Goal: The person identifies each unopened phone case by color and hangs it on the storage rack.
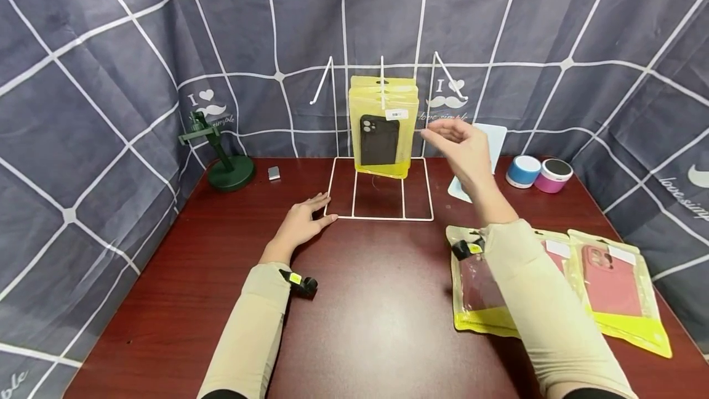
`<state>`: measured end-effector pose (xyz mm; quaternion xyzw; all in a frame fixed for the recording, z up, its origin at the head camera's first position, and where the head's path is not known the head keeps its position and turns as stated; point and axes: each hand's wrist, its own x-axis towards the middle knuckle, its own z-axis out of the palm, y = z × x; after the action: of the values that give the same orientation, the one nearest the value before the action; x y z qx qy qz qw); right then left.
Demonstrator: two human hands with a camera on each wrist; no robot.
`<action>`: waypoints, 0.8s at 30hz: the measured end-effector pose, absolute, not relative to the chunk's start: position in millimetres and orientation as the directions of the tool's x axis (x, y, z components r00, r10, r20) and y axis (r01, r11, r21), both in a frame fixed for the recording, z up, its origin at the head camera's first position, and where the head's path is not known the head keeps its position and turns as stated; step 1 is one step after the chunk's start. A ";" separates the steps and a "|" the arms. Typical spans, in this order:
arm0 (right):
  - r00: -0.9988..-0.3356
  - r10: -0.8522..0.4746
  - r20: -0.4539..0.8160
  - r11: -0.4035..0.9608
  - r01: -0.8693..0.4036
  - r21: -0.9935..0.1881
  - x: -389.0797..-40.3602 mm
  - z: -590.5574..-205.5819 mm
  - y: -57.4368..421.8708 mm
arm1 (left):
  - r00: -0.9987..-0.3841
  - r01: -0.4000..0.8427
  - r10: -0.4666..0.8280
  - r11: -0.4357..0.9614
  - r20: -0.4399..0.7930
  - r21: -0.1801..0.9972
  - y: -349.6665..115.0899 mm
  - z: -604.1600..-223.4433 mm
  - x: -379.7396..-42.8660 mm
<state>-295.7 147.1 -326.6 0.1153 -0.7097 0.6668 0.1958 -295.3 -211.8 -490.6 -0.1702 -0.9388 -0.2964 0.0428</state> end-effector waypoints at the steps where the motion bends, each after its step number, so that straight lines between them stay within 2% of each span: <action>1: -0.907 0.083 0.413 0.104 -0.405 -0.909 -291.6 -331.4 156.1 | -0.938 0.345 0.294 0.768 0.181 0.540 -211.8 -490.5 -295.5; 4: -0.937 0.038 0.346 0.207 -0.332 -0.920 -276.1 -347.5 184.7 | -0.938 0.345 0.294 0.766 0.182 0.542 -211.8 -490.3 -295.7; 6: -0.952 -0.007 0.304 0.324 -0.290 -0.901 -264.7 -359.2 206.0 | -0.938 0.345 0.296 0.764 0.179 0.545 -211.8 -489.9 -295.4; 10: -0.957 -0.158 0.241 0.576 -0.288 -0.765 -242.5 -381.9 251.3 | -0.936 0.351 0.300 0.757 0.184 0.551 -211.9 -488.6 -295.0; 13: -0.949 -0.258 0.180 0.685 -0.311 -0.658 -232.3 -400.9 282.1 | -0.934 0.357 0.303 0.759 0.190 0.545 -212.1 -487.6 -295.0; 18: -0.928 -0.361 0.099 0.758 -0.353 -0.549 -230.7 -433.2 314.4 | -0.931 0.364 0.311 0.758 0.192 0.541 -211.6 -487.4 -294.4; 24: -0.894 -0.437 0.096 0.695 -0.403 -0.596 -235.7 -455.7 327.5 | -0.930 0.366 0.306 0.753 0.201 0.548 -209.1 -487.1 -293.5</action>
<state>-235.7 327.5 -455.7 0.2282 -0.9201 0.3171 -0.0267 -293.5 -209.1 -487.1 -0.1798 -0.9348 -0.3023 0.0492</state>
